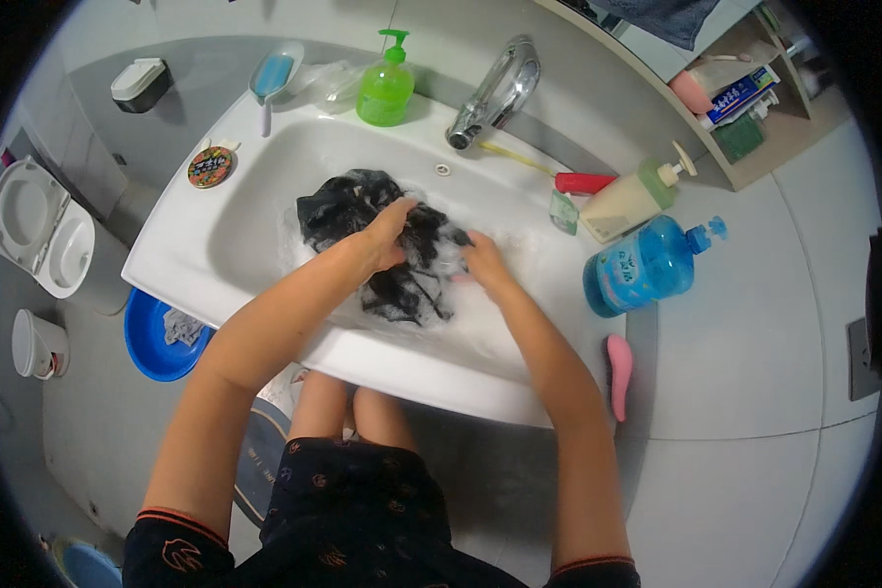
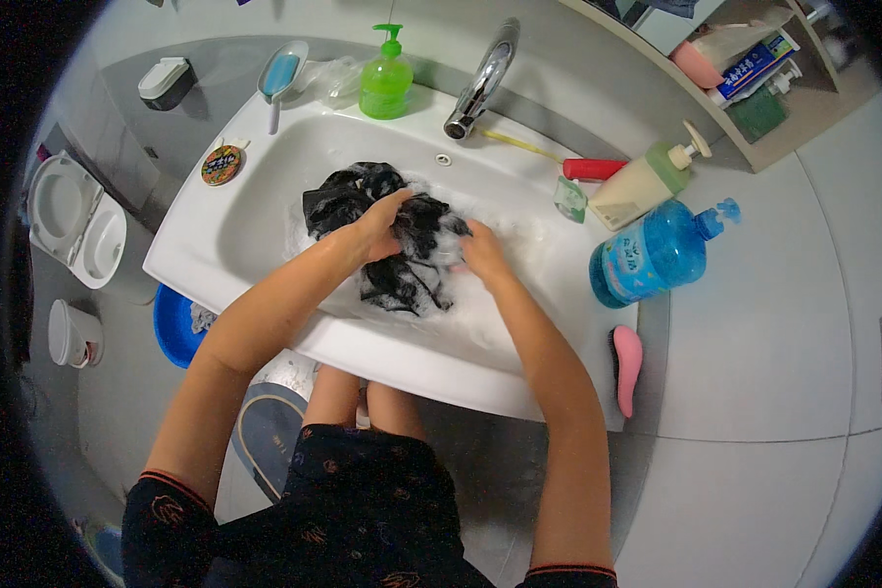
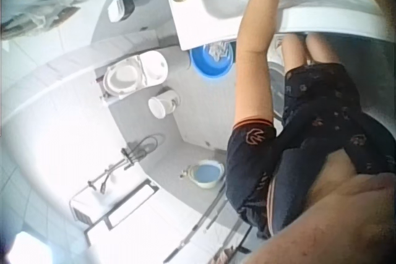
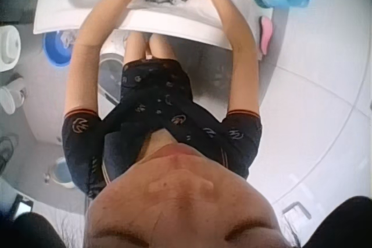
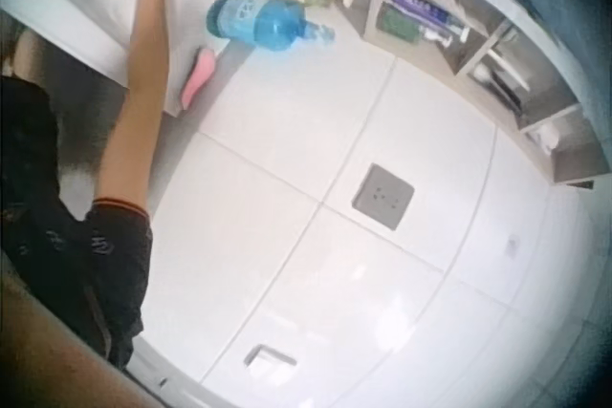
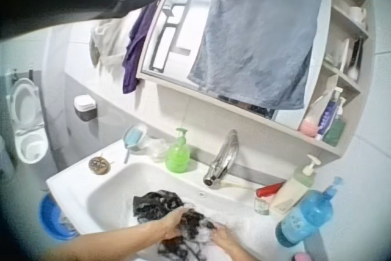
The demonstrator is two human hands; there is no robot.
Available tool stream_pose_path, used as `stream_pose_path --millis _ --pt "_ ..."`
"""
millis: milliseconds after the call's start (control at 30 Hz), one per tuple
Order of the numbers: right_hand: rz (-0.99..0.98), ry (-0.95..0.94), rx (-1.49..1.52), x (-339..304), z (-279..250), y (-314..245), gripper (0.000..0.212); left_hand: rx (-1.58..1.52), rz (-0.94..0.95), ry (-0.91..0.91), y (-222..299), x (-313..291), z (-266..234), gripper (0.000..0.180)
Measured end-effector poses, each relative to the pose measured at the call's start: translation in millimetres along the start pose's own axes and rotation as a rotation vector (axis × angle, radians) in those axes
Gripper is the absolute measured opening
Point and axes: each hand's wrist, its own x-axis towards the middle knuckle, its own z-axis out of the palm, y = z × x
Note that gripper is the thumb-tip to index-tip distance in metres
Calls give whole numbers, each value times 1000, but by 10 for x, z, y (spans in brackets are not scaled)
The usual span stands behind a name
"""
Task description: The person hand-washes a grey cloth and a black cloth in a bathroom sink. They scrub the items with soap, rinse them under running water, and wring out the excess water.
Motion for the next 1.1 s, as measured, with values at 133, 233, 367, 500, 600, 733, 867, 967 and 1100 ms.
stream_pose_path --millis 133,233,367,500,600,733,867,967,1100 --pt "-78 40 416 -550 56 -1256 26 134 -50 94 113 -349 408 66" --pt "-484 333 -84 -823 415 -1625 26 48 78 -21 105 -169 219 69" --pt "-593 564 -244 -669 640 -1597 26 -292 66 -544 -39 25 -42 45" --pt "-228 659 -28 -132 465 -1467 33 38 286 34 -158 5 352 28" --pt "-126 625 54 -241 464 -1573 31 47 168 -14 -29 -233 528 31" --pt "-472 539 -188 -689 779 -1772 24 -355 -71 -938 105 8 -155 41" --pt "-24 490 -170 -255 351 -1651 22 142 80 306 -44 -211 474 38" --pt "-15 506 -386 -3 126 -1405 29 426 129 135 -27 -141 392 41" --pt "100 297 -472 195 -164 -307 45 873 297 297 -105 36 143 49"
